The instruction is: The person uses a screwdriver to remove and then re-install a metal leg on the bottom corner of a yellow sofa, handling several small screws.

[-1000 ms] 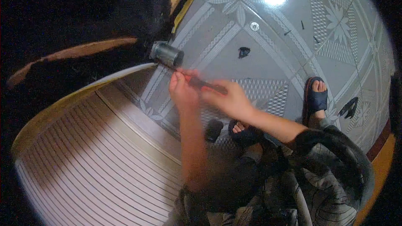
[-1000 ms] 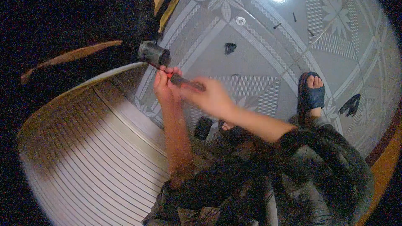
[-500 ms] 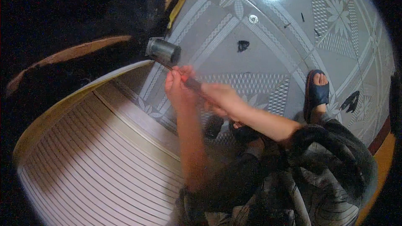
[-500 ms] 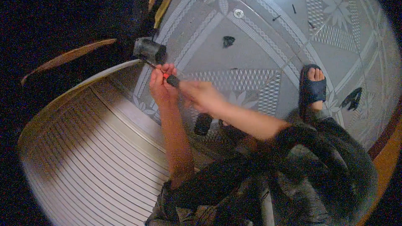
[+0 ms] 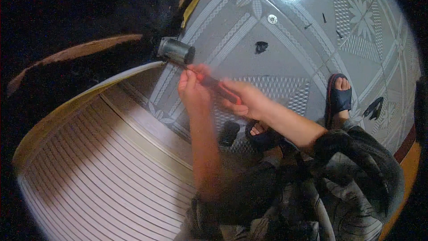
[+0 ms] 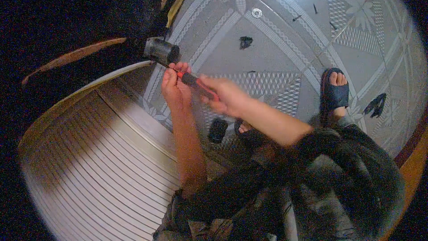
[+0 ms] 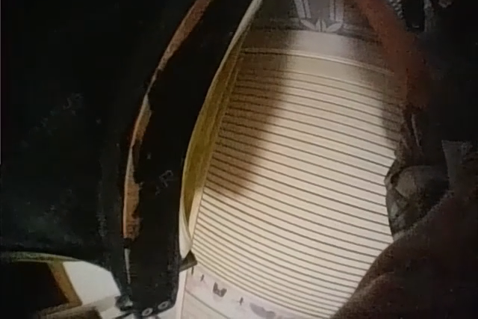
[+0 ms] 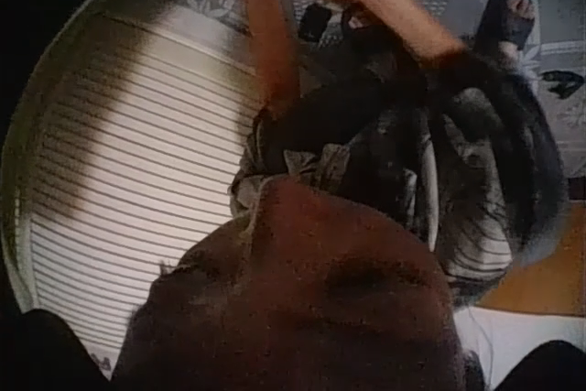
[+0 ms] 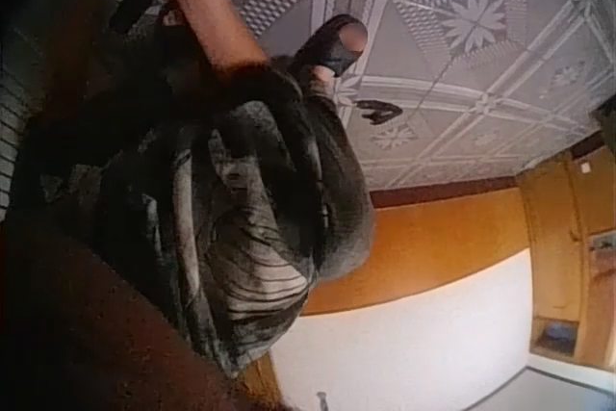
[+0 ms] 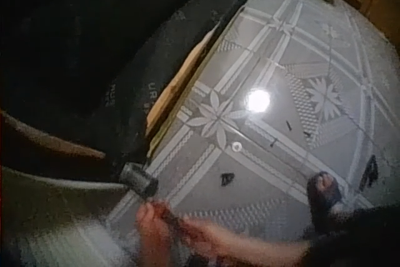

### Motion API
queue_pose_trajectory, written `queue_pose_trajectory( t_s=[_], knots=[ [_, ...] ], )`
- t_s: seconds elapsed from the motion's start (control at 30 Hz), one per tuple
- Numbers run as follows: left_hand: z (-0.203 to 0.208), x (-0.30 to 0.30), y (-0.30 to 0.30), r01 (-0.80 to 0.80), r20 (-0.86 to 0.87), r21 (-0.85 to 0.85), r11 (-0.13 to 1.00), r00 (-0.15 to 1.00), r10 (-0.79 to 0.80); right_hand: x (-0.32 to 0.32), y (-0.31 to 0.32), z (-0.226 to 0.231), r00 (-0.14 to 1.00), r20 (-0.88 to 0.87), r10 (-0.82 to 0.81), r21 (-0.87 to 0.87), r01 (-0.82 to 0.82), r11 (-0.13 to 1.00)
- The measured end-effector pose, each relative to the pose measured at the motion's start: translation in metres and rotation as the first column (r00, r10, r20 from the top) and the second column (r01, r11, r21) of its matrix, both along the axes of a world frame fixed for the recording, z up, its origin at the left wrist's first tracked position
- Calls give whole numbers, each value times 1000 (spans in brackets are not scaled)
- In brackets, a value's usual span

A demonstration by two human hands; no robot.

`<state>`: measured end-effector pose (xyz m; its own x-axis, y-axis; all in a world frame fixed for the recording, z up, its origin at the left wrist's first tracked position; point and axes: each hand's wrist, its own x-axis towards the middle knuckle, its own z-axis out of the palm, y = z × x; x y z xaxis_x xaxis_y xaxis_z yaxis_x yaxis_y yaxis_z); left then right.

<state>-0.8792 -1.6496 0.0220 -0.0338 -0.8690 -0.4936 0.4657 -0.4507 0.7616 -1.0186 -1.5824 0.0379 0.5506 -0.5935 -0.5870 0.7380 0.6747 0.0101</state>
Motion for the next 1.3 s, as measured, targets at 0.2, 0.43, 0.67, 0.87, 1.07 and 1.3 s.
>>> queue_pose_trajectory(
  t_s=[0.2,0.43,0.67,0.87,1.07,1.3],
  knots=[
    [6,-16,-4,-81,53,-17,997,995,82,9,-5,17,135,-962,-236,-272,-445,853],
    [-8,-14,7,-103,-113,155,982,986,122,7,-16,-9,982,-111,150,287,-113,951],
    [-11,-6,-2,43,-311,-23,999,949,-48,9,4,22,15,-946,-323,-279,-541,793],
    [8,-11,-8,-10,-121,69,998,993,19,25,-5,-1,-212,-958,-191,-30,-592,806],
    [5,4,1,39,-185,124,992,983,-16,13,-5,-4,897,-283,340,111,-322,940],
    [2,-7,-5,-13,-97,104,994,995,23,22,-2,24,415,-903,112,-118,-491,863]
  ],
)
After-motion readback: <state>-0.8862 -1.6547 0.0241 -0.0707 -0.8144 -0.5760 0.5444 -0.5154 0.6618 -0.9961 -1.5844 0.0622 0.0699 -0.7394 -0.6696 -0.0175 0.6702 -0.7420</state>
